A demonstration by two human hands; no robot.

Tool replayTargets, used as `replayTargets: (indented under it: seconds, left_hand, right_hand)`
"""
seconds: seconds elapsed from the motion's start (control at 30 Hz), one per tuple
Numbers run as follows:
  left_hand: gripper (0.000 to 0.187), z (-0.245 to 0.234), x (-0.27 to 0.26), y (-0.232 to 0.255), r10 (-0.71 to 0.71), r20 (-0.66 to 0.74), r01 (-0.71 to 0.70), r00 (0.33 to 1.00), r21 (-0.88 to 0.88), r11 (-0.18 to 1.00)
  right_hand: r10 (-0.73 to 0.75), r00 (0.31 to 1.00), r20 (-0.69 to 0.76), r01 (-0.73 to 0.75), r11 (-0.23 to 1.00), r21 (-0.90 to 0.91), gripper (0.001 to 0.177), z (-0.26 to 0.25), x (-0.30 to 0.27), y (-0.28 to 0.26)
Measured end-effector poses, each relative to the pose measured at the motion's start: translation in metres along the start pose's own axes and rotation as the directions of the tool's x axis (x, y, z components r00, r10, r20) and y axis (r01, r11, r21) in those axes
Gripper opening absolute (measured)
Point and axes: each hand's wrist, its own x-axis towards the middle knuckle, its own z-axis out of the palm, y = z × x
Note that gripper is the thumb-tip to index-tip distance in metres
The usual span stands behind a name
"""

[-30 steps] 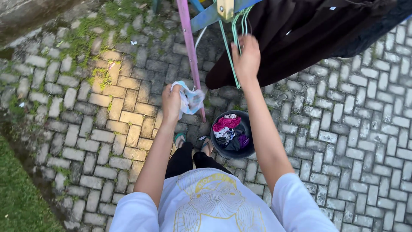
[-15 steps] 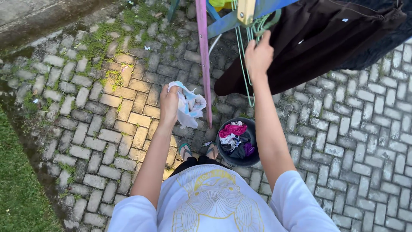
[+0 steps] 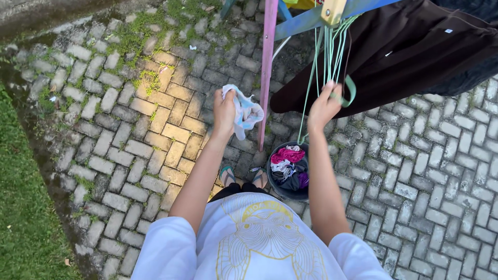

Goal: Hanging wet laundry on a drying rack using plastic hangers

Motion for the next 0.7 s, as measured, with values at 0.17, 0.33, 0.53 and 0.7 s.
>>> replayTargets:
  seconds: [0.17, 0.33, 0.53, 0.7]
  left_hand:
    - [0.023, -0.008, -0.003, 0.014, 0.017, 0.084, -0.014, 0.996, -0.044, 0.999]
    - [0.026, -0.022, -0.005, 0.045, 0.026, 0.105, -0.016, 0.994, -0.092, 0.996]
    - [0.029, -0.042, 0.014, 0.052, -0.001, 0.124, 0.021, 0.992, -0.163, 0.986]
    - [0.01, -0.088, 0.041, 0.078, -0.038, 0.164, 0.099, 0.986, -0.382, 0.919]
  right_hand:
    - [0.115, 0.993, -0.025, -0.093, 0.896, 0.434, 0.037, -0.009, -0.074, -0.029]
    - [-0.006, 0.994, 0.106, -0.084, 0.565, 0.821, 0.048, -0.011, -0.089, -0.042]
    - [-0.163, 0.946, 0.28, -0.238, 0.239, 0.941, 0.055, 0.007, -0.104, -0.077]
    - [-0.199, 0.865, 0.461, -0.43, 0.179, 0.885, 0.061, 0.061, -0.13, -0.087]
